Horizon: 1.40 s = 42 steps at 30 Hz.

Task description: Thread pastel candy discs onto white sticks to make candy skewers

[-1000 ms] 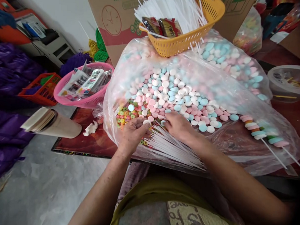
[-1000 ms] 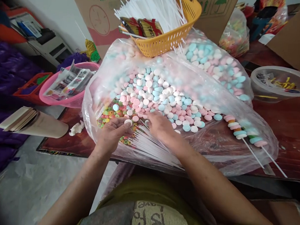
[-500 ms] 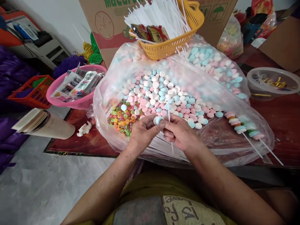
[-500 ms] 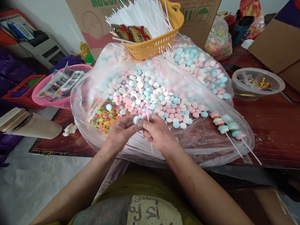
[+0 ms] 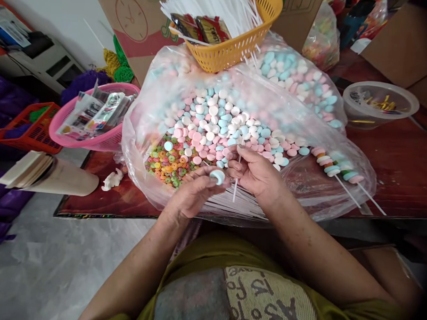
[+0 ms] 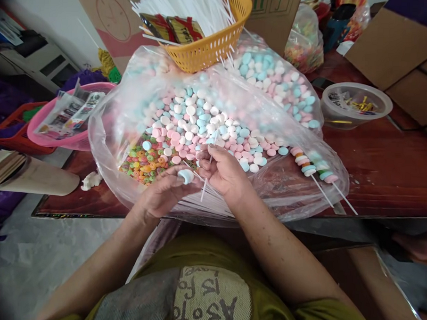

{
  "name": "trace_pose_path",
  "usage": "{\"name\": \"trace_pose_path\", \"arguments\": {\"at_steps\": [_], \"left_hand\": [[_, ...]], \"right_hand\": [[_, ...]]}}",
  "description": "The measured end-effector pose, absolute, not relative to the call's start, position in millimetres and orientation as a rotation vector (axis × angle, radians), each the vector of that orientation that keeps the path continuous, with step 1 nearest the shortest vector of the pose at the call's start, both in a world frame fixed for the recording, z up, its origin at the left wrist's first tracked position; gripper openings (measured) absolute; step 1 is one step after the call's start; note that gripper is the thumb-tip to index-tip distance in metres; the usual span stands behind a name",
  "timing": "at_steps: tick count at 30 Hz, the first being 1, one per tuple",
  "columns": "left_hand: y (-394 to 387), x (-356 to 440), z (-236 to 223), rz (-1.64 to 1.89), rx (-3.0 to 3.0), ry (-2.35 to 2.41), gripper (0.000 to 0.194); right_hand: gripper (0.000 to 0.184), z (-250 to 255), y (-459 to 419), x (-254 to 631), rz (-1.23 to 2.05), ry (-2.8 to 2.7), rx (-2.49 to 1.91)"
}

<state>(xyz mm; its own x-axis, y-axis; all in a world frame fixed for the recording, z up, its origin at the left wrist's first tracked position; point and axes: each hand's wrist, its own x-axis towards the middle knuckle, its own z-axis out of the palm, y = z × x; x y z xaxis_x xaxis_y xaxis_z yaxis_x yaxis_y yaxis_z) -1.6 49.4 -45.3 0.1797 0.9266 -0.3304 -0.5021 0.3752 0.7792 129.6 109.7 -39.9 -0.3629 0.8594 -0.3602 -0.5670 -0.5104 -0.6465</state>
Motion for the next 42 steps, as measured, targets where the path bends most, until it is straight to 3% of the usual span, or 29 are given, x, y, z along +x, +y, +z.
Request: {"name": "trace_pose_path", "arguments": {"at_steps": [4,8,10,12,15,22,37,42], "left_hand": [[42.7,10.6,-49.1,1.008,0.512,0.724,0.023],[49.6,9.5,-46.7,1.104,0.488,0.699,0.018],[51.2,6.9,-43.2,1.105,0.503,0.679,0.018],[50.1,4.9,-39.7,1.102,0.519,0.661,0.018],[46.7,2.0,-36.1,1.146,0.52,0.709,0.019],[48.4,7.7,-35.4,1.517,0.735,1.188,0.023],[32.7,17.5,-50.8,1.396,1.681,1.677,0.027],[30.2,25.6,-64.4,1.414,1.678,1.718,0.025]], "right_hand": [[0.021,-43.8,105.0,132.5,1.628,-0.879,-1.053],[0.046,-47.8,96.8,157.3,0.611,-1.519,-1.385],[0.043,-50.4,93.3,168.0,0.147,-1.939,-1.236],[0.037,-53.4,90.8,174.4,-0.059,-2.366,-0.91],[0.036,-55.2,86.4,182.7,-0.121,-2.625,-0.676],[0.037,-43.0,46.8,193.5,-0.093,-2.395,-0.986],[0.032,-26.0,15.4,158.7,-0.341,-2.457,-1.542],[0.032,-23.3,17.9,143.6,-0.185,-2.541,-1.666]]}}
